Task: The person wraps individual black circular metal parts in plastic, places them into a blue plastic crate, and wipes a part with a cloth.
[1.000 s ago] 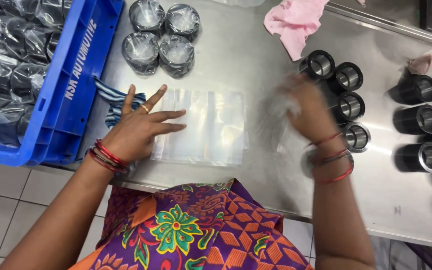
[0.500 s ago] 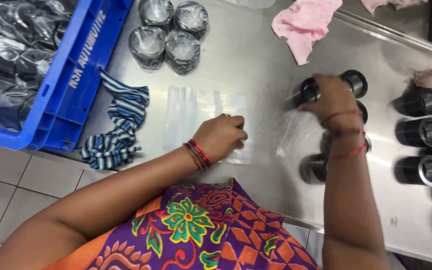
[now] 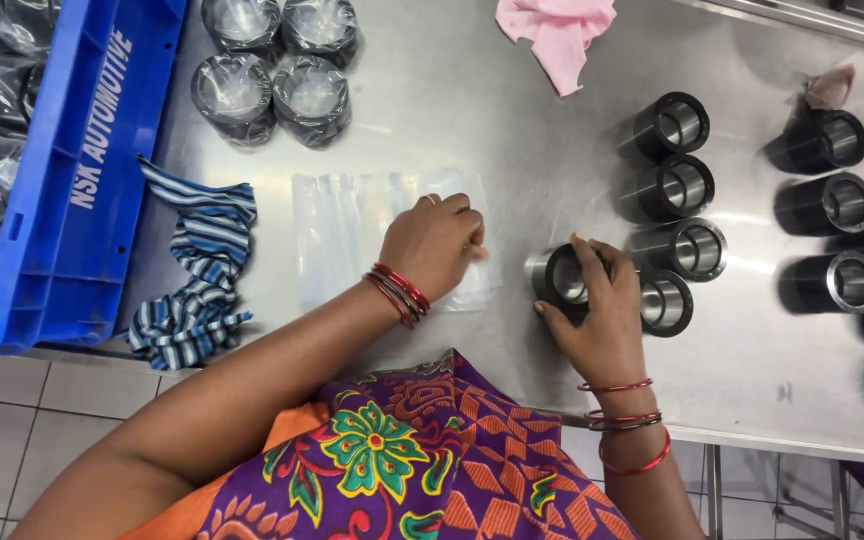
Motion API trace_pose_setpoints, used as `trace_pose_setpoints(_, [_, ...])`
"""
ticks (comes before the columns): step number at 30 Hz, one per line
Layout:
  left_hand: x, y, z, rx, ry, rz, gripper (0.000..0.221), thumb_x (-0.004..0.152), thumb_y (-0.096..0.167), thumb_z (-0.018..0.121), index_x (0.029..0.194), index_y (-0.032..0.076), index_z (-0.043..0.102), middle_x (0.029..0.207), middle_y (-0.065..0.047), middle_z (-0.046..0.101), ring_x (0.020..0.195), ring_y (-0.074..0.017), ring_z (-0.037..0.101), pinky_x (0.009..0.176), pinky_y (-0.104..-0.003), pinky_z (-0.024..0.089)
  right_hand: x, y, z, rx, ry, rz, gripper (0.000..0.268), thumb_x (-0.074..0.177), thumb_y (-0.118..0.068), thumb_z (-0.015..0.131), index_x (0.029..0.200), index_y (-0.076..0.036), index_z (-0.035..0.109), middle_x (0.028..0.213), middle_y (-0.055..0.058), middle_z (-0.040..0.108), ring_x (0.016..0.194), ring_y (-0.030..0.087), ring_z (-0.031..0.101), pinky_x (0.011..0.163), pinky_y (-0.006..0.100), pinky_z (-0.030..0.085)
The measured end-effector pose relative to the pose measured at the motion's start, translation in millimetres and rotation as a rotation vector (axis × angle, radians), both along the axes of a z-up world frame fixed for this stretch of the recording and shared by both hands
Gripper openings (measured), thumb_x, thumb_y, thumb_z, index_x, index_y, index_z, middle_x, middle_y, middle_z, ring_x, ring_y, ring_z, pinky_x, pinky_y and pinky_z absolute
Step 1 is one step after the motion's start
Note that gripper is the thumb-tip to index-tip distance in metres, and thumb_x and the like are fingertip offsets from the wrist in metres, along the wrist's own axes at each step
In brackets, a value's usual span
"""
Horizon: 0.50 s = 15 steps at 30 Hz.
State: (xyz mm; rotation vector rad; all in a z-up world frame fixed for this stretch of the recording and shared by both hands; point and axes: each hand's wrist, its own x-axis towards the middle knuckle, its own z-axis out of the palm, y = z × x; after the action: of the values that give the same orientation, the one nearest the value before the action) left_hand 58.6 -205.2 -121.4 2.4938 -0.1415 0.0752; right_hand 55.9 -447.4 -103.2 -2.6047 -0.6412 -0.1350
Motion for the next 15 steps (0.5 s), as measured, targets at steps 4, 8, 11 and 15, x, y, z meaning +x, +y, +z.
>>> trace_pose_setpoints(4, [2.4, -7.4, 8.7, -0.068, 0.034, 0.033, 0.028, 0.077, 0.029, 0.081, 0.092, 0.009, 0.068, 0.099, -0.006, 0.065, 0.086, -0.0304, 0.066, 0.073, -0.043, 0.055, 0.1, 5.6, -1.9, 0.065, 0.044, -0.084, 0.094, 0.063, -0.021, 0.092, 0.146, -0.006, 0.05, 0.132, 0.024, 0.05, 0.12, 0.037, 0.052, 0.098, 0.044, 0.05])
trace_pose_setpoints(8, [30.5, -11.0, -32.7, 0.069, -0.069, 0.091, 0.012, 0.088, 0.019, 0.076, 0.091, 0.01, 0.069, 0.106, -0.007, 0.066, 0.087, -0.0316, 0.067, 0.073, -0.043, 0.056, 3.7, 2.6, -6.0, 0.006, 0.025, -0.068, 0.093, 0.063, -0.023, 0.094, 0.145, -0.006, 0.052, 0.127, 0.02, 0.055, 0.119, 0.036, 0.054, 0.1, 0.046, 0.049])
trace_pose_setpoints(11, [32.5, 0.7, -25.3, 0.035, -0.093, 0.062, 0.014, 0.084, 0.02, 0.075, 0.081, 0.007, 0.07, 0.099, -0.007, 0.067, 0.085, -0.0305, 0.068, 0.072, -0.042, 0.056, 2.7, 2.8, -4.2, 0.028, 0.004, -0.044, 0.093, 0.065, -0.024, 0.095, 0.145, -0.005, 0.052, 0.128, 0.021, 0.056, 0.118, 0.038, 0.055, 0.096, 0.046, 0.049])
trace_pose_setpoints(15, [14.7, 14.9, -19.2, -0.331, -0.043, -0.071, 0.012, 0.088, 0.018, 0.075, 0.086, 0.007, 0.077, 0.091, -0.007, 0.071, 0.081, -0.0264, 0.07, 0.074, -0.038, 0.055, 2.1, 0.2, 0.4, 0.084, -0.006, 0.029, 0.086, 0.061, -0.024, 0.094, 0.136, -0.005, 0.056, 0.122, 0.017, 0.062, 0.114, 0.036, 0.06, 0.098, 0.045, 0.05])
